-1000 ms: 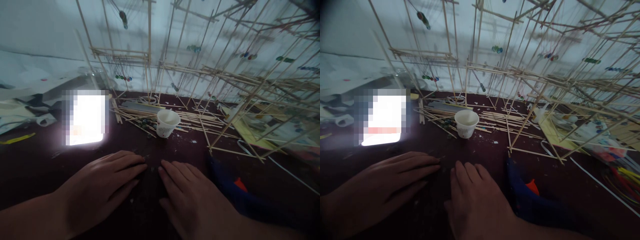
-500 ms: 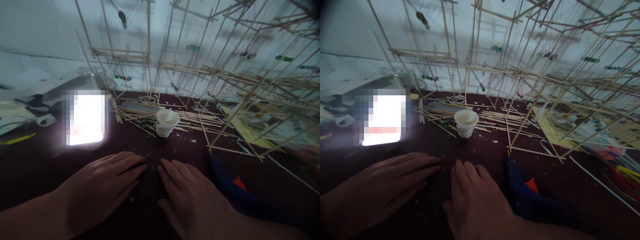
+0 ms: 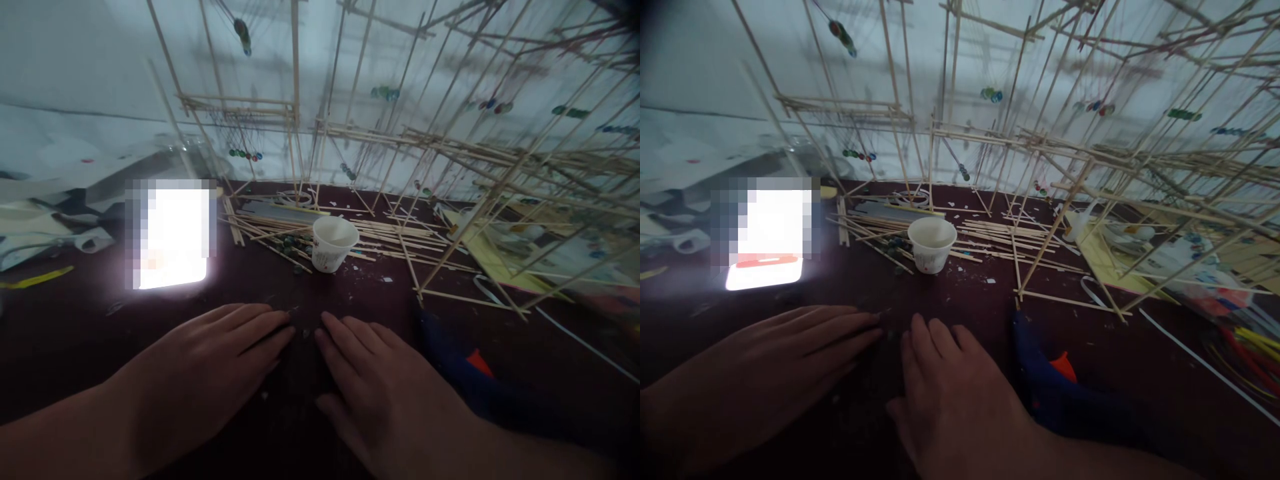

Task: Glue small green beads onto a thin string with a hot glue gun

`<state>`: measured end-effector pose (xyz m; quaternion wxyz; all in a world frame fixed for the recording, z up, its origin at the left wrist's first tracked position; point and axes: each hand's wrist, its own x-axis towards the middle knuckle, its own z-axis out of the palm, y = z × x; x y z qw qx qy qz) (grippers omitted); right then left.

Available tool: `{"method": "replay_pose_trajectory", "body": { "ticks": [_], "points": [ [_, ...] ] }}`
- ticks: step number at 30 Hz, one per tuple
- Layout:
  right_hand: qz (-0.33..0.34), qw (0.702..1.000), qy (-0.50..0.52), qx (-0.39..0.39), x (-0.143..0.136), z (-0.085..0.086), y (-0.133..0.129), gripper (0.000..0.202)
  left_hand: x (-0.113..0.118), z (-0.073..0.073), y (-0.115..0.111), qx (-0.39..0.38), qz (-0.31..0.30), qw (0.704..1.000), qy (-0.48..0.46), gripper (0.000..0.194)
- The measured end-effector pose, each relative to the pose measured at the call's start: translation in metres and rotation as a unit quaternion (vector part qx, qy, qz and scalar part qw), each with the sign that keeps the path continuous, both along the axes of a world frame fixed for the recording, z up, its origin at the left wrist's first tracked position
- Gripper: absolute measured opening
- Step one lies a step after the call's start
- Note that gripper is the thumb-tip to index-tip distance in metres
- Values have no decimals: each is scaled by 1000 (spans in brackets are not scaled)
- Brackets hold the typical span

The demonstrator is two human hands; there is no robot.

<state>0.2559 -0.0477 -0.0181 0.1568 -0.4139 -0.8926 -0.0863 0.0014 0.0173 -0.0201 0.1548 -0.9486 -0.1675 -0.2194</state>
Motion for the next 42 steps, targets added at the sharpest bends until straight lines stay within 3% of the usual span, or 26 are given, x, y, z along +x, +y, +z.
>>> {"method": "replay_pose_trajectory", "body": {
  "ticks": [6, 14, 27, 42],
  "points": [
    [6, 1000, -1, -5, 1, 1, 1, 45, 2, -1, -2, 6, 6, 1000, 22, 41],
    [0, 1000, 8, -27, 2, 0, 0, 48, -6, -1, 1, -57, 13, 998, 30, 37],
    [-9, 1000, -5, -24, 0, 0, -2, 49, -8, -4, 1, -92, 28, 995, 32, 37],
    [-8, 1000, 2, -22, 1, -1, 0, 47, -7, -3, -1, -87, 26, 996, 23, 38]
  ]
}}
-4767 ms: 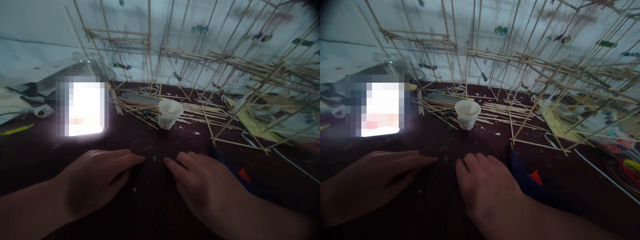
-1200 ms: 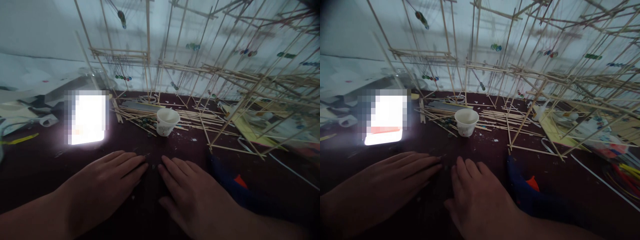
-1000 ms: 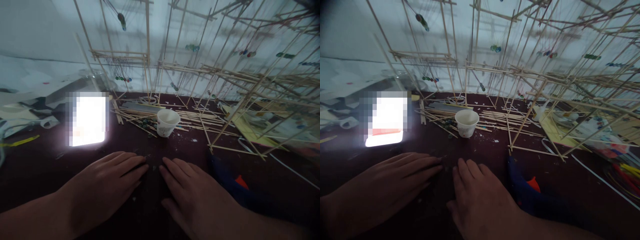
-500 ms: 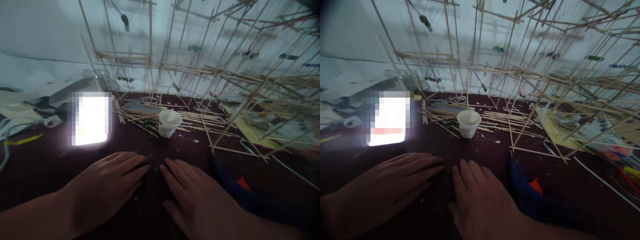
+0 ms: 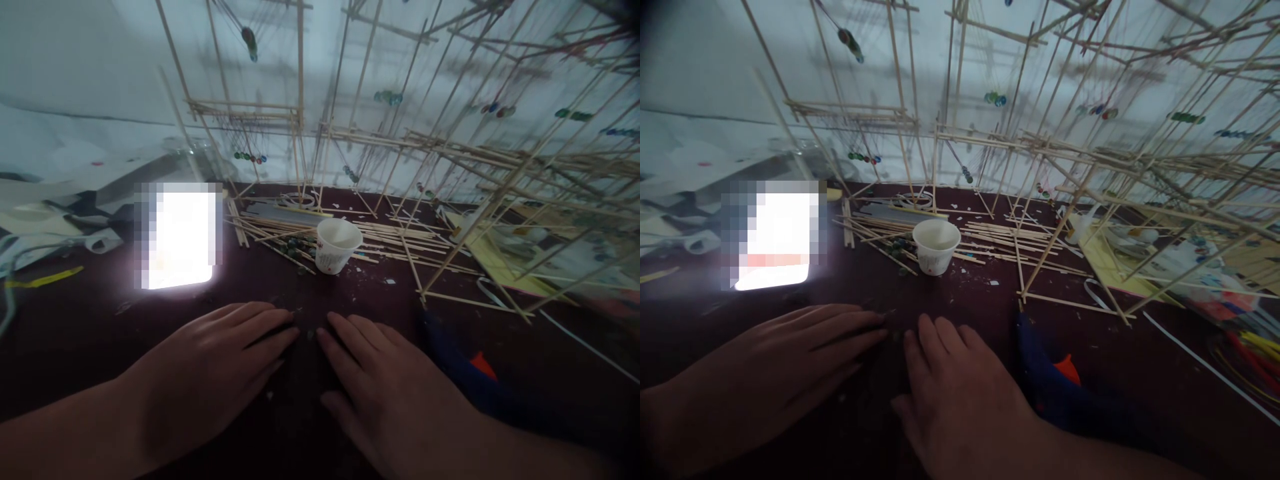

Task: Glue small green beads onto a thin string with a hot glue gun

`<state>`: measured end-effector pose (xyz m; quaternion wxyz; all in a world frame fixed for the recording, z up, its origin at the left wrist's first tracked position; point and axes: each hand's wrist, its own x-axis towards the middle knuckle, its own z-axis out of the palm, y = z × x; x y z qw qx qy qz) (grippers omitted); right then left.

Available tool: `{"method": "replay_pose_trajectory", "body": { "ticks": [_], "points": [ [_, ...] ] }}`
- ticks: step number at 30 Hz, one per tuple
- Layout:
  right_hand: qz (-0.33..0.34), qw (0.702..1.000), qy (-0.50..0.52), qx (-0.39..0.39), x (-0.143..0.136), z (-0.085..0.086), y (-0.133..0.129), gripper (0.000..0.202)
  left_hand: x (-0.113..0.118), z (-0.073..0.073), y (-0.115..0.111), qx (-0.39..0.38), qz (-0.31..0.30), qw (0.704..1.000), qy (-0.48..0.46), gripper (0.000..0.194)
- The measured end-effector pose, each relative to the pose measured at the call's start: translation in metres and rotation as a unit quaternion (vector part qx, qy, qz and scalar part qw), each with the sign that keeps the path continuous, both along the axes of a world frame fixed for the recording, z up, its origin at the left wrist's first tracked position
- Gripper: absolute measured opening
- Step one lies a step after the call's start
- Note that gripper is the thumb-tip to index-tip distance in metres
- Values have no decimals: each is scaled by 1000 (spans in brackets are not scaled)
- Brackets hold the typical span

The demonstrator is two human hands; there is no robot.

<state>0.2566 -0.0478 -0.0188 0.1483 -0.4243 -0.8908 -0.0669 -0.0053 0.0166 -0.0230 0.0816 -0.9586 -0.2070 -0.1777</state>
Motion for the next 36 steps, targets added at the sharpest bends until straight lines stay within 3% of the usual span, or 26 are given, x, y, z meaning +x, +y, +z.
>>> {"method": "replay_pose_trajectory", "body": {
  "ticks": [7, 23, 36],
  "points": [
    [-4, 1000, -1, -3, 0, -1, 1, 47, 1, -1, 1, 21, -4, 1000, 3, 40],
    [-5, 999, 6, -38, 3, 2, 2, 50, -6, -2, 18, -133, 14, 986, -99, 31],
    [-6, 999, 8, -44, 3, 4, 2, 50, -9, 0, 16, -89, -13, 996, -29, 40]
  ]
}}
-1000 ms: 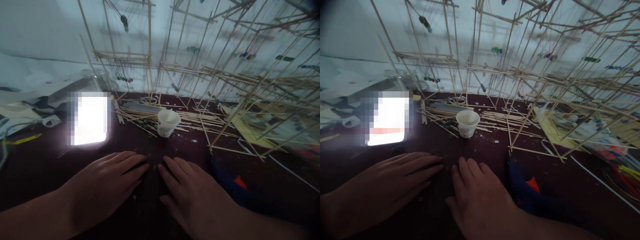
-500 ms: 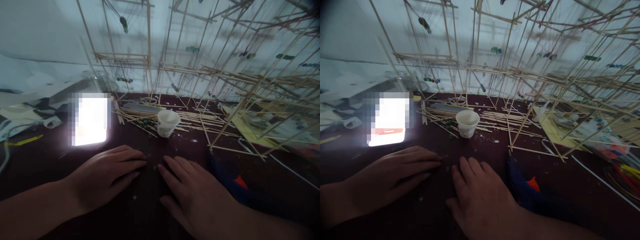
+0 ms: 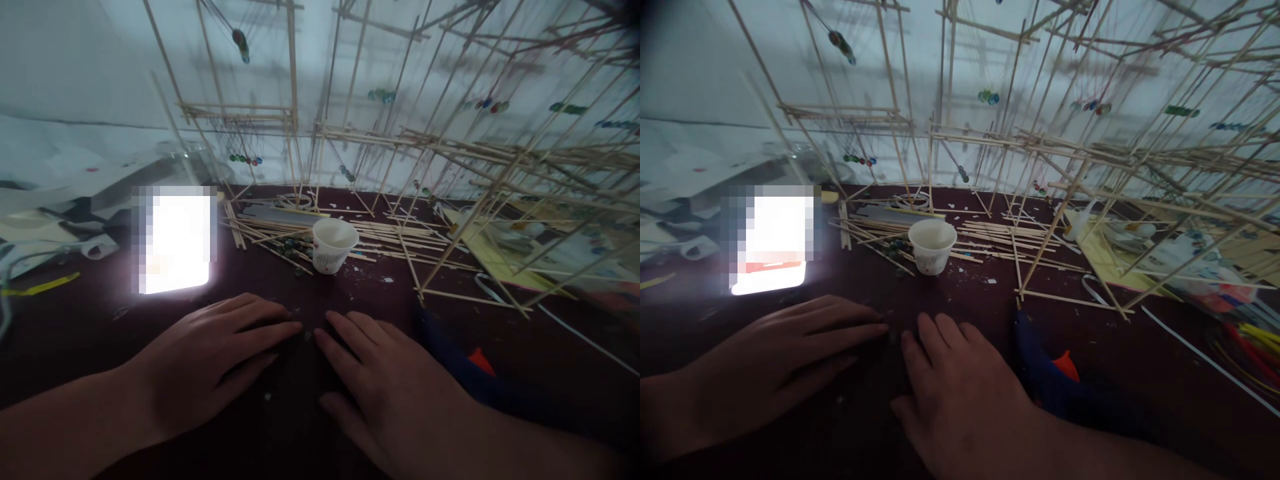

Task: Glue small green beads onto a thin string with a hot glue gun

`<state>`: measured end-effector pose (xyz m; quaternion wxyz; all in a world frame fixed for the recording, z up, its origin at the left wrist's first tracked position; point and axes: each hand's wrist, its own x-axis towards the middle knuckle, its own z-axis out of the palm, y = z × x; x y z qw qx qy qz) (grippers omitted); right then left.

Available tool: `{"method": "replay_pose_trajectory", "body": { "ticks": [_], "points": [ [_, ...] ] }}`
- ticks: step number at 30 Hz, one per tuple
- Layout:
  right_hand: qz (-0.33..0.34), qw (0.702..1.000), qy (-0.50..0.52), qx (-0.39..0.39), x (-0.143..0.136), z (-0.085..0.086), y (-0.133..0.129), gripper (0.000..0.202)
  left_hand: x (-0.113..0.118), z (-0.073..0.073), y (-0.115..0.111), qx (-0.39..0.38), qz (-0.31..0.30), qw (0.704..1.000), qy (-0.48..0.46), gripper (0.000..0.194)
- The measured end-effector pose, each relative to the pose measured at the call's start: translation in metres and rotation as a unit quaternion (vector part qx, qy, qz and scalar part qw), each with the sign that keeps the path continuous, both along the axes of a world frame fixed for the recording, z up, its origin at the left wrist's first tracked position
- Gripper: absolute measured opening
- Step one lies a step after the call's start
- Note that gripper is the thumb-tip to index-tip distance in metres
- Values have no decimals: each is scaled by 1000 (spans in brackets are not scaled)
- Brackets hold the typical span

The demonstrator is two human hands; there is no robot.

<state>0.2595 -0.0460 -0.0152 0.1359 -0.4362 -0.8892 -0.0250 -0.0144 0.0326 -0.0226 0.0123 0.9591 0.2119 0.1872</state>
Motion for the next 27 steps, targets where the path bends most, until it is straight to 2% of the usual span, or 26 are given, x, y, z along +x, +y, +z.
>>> {"method": "replay_pose_trajectory", "body": {
  "ticks": [8, 19, 27],
  "points": [
    [3, 1000, 11, 5, 1, -2, 1, 52, 0, -2, -5, 45, 6, 999, 24, 39],
    [4, 1000, 8, -13, 0, -1, -1, 55, 3, -2, -10, 151, -6, 984, 96, 43],
    [-11, 1000, -6, -20, -1, 0, -1, 56, 5, -1, -13, 150, 4, 985, 88, 43]
  ]
}}
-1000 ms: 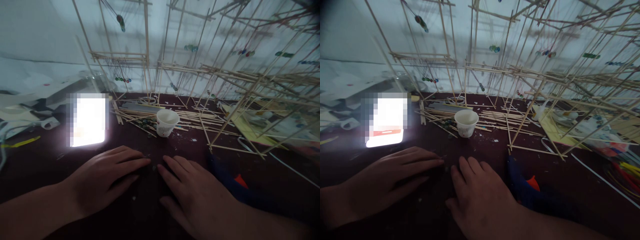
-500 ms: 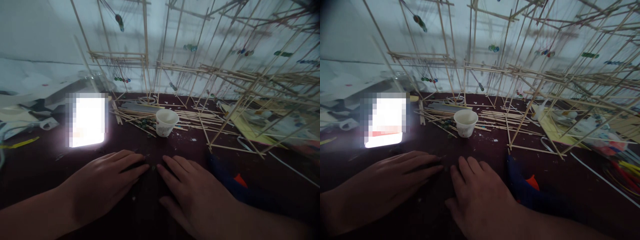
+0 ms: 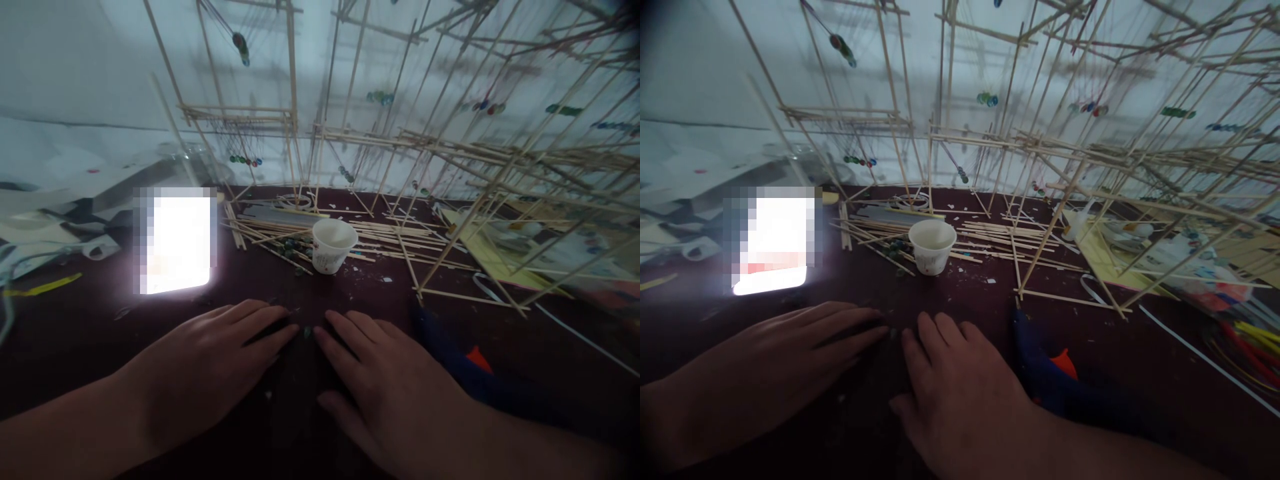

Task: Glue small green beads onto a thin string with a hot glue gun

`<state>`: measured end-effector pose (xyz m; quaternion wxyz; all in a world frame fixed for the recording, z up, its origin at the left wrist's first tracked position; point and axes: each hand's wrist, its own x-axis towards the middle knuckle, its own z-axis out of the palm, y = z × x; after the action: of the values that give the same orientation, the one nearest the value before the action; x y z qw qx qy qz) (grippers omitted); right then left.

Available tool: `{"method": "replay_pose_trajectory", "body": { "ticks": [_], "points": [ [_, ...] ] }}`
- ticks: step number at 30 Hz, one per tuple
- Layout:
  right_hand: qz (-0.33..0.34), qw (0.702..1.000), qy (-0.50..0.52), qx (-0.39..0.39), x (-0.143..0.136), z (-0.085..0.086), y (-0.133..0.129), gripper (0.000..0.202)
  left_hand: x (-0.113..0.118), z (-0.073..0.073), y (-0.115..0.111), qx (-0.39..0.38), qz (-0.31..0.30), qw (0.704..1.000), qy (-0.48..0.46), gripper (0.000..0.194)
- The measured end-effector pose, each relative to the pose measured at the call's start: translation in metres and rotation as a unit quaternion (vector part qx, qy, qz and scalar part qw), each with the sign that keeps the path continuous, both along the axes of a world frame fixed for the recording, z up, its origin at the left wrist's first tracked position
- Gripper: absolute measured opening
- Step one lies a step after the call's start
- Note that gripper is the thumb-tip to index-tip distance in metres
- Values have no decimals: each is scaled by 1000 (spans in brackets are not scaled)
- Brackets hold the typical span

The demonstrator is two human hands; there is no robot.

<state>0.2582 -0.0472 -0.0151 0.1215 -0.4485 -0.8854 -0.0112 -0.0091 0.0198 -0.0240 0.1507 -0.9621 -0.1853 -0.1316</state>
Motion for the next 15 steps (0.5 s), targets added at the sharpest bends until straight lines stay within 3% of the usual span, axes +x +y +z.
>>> {"method": "replay_pose_trajectory", "body": {
  "ticks": [15],
  "points": [
    [7, 999, 8, 40, 0, -3, 1, 49, 0, -1, 2, 5, 3, 1000, 10, 44]
  ]
}}
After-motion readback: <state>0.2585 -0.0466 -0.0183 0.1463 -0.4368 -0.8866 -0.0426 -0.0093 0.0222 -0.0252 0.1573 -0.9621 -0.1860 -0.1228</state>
